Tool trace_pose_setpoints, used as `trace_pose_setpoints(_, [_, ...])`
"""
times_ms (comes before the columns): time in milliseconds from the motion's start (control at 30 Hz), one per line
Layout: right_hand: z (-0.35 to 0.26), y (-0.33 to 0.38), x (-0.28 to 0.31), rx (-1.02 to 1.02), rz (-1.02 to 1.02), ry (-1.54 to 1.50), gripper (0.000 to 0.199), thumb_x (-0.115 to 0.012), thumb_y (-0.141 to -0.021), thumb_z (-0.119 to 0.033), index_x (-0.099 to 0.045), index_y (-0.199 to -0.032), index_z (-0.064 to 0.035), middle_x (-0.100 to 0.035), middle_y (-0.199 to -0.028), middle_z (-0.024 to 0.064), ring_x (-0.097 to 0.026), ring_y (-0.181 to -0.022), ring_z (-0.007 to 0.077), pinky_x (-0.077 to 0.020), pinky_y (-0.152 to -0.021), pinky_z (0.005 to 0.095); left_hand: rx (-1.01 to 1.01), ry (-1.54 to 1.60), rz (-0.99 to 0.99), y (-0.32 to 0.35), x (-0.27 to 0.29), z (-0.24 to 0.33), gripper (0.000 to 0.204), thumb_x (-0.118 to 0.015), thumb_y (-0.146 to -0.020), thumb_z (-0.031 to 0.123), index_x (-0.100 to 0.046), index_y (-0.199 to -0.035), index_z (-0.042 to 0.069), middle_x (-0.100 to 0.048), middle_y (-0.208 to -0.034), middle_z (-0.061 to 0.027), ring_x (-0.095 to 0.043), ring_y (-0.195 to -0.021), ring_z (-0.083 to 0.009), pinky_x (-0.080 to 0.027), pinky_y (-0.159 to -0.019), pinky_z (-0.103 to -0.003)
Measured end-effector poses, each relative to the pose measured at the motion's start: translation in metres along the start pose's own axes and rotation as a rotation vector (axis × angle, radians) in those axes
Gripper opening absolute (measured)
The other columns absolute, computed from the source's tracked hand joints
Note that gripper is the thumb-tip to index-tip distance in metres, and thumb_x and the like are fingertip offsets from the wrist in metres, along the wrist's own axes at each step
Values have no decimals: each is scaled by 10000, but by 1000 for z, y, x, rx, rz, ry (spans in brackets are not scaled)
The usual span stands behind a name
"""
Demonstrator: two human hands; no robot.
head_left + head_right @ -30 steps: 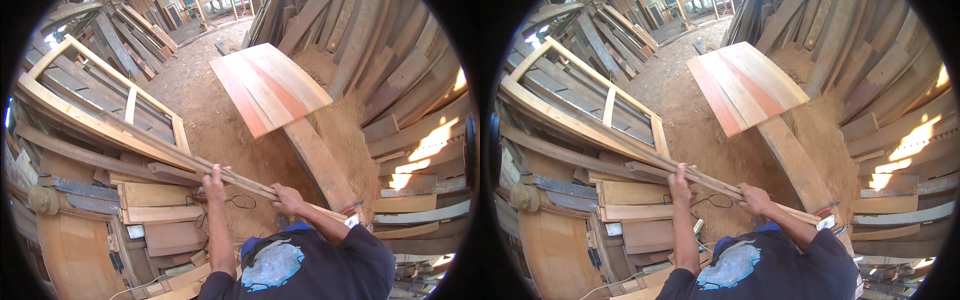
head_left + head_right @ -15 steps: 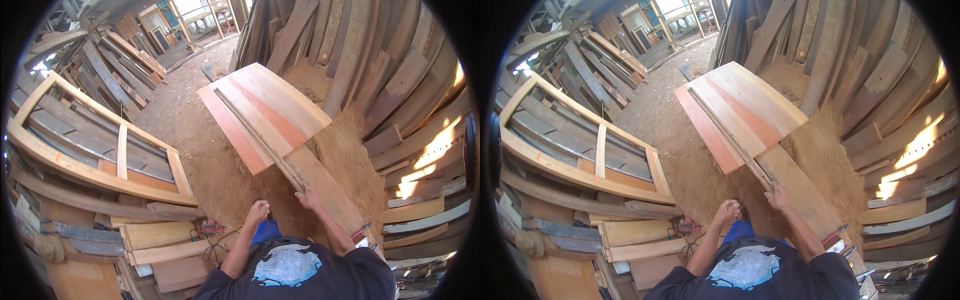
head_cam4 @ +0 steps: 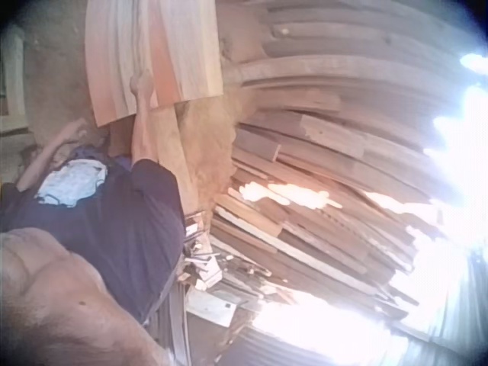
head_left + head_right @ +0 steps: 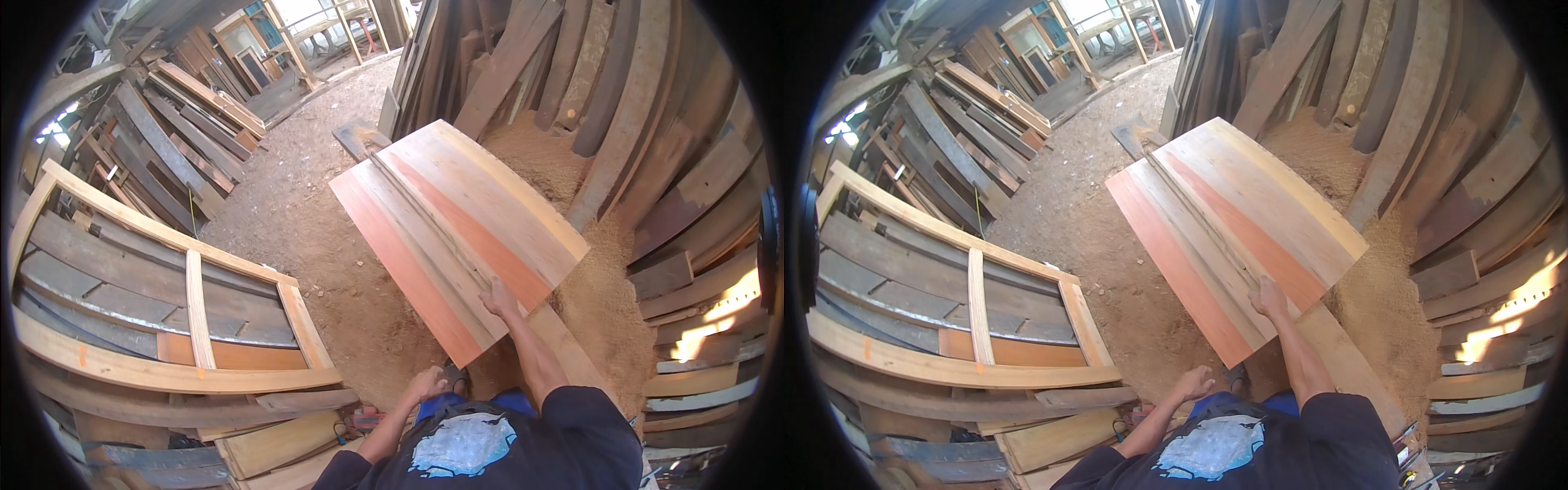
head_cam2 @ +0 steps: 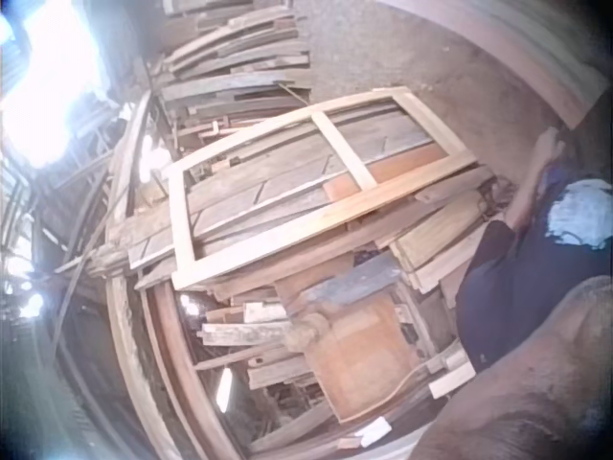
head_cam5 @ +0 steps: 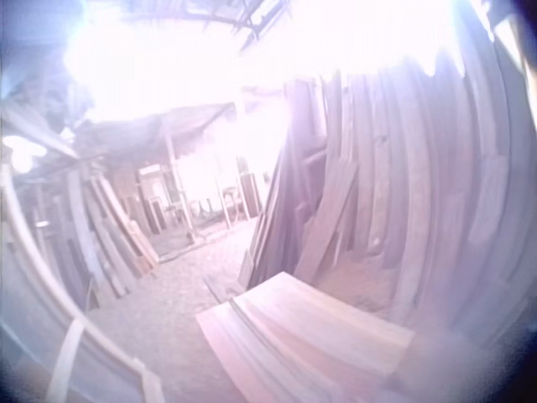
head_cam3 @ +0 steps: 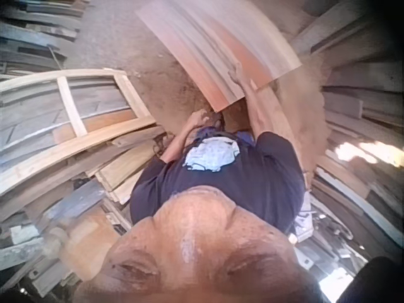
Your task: The person hammers a thin wooden strip onto a larger wooden board by hand, then turns the board over and moves several large wooden planks in a workshop.
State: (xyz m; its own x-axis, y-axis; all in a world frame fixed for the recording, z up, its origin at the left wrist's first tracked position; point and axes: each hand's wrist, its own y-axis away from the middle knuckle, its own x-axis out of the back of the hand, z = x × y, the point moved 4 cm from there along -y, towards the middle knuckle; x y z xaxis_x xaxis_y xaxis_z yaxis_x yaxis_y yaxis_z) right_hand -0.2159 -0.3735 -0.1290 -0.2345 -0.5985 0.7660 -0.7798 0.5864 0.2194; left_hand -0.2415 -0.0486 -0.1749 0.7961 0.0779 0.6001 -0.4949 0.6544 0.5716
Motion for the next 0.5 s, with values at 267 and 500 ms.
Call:
trace_pose_setpoints(267, [11, -94, -5, -49, -119, 52, 511, -655, -904, -287, -563, -1333, -26, -636, -1251, 215, -595, -1178, 362, -479, -993, 470, -97, 1, 282, -72, 68, 6, 461, -658, -884, 292, -587, -1222, -13, -657, -1151, -266, -623, -1113, -426, -492, -961, -469])
trace_pose_setpoints(500, [11, -33, -5, -197, 51, 189, 435, -609, -870, -144, -570, -1290, -38, -528, -1337, 217, -492, -1262, 365, -396, -1034, 497, -307, -109, 291, -91, 46, 22, 626, -738, -796, 207, -500, -1312, -56, -506, -1329, -347, -479, -1249, -493, -389, -1060, -538])
